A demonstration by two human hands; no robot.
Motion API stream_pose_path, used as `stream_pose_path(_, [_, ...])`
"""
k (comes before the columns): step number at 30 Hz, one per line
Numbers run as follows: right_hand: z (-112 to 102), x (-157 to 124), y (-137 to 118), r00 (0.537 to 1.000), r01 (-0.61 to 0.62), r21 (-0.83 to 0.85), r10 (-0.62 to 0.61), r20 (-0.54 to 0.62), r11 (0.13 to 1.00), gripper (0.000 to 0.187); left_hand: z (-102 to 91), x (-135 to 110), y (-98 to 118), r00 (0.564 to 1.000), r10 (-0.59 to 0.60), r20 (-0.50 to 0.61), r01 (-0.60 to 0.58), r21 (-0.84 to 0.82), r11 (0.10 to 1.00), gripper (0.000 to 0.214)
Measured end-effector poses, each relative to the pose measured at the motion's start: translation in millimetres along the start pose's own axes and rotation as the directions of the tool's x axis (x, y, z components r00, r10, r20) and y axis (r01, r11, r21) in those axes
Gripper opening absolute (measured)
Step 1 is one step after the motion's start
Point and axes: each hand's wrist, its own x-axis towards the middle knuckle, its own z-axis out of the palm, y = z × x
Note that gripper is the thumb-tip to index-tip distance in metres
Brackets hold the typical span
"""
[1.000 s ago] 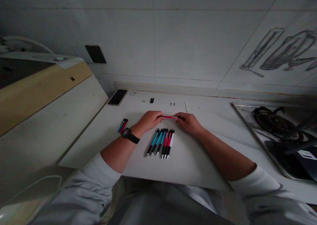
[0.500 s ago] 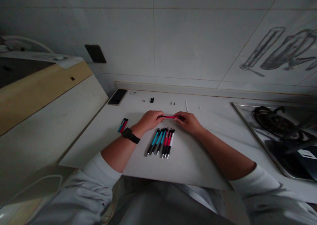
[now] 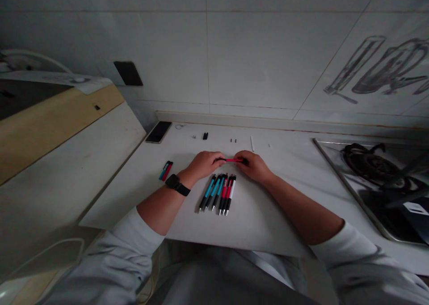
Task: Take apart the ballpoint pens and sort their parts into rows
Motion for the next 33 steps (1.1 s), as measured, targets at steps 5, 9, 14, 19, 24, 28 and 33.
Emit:
stream_pose_path(5, [1.3,0.3,-0.2,0.999,-0.018,-0.011,0.018,0.043,1.0,0.024,1.2,0.2,-0.2,1.0,-0.002,-0.003,0.002,-0.013,1.0,0.017])
stream_pose_path(9, [2.0,0.2,-1.2,1.0,-0.031,0.012,0.03,0.001,0.999,0.019,0.9,0.8,0.4,1.0,-0.013,0.008,0.013,0.005,1.0,0.018])
stream_pose_path(14, [2.4,0.0,-1.1,0.999,-0.016,-0.015,0.016,0.05,1.0,0.02,0.4,1.2,0.8,1.0,-0.008,-0.008,0.009,0.023,1.0,0.018])
stream_pose_path(19, [2.1,0.5,-0.8,0.998,-0.016,-0.003,0.016,0.058,1.0,0.017,0.3,1.1,0.4,1.0,-0.02,-0.016,0.021,0.034,0.999,0.017])
stream_pose_path(24, [1.9,0.4,-2.5,0.999,-0.03,-0.026,0.031,0.028,0.999,0.014,0.4,0.8,1.4,1.0,-0.008,-0.005,0.008,0.042,0.999,0.016])
stream_pose_path(28, [2.5,0.5,-1.6,0.999,-0.03,0.009,0.03,0.04,0.999,0.023,1.2,0.9,1.9,1.0,-0.008,-0.016,0.009,0.059,0.998,0.018])
stream_pose_path(33, [3.3,0.5,-0.7,0.999,0.0,-0.033,0.001,0.048,0.999,0.016,2.2,0.9,2.3,1.0,0.006,-0.013,-0.005,0.066,0.998,0.019])
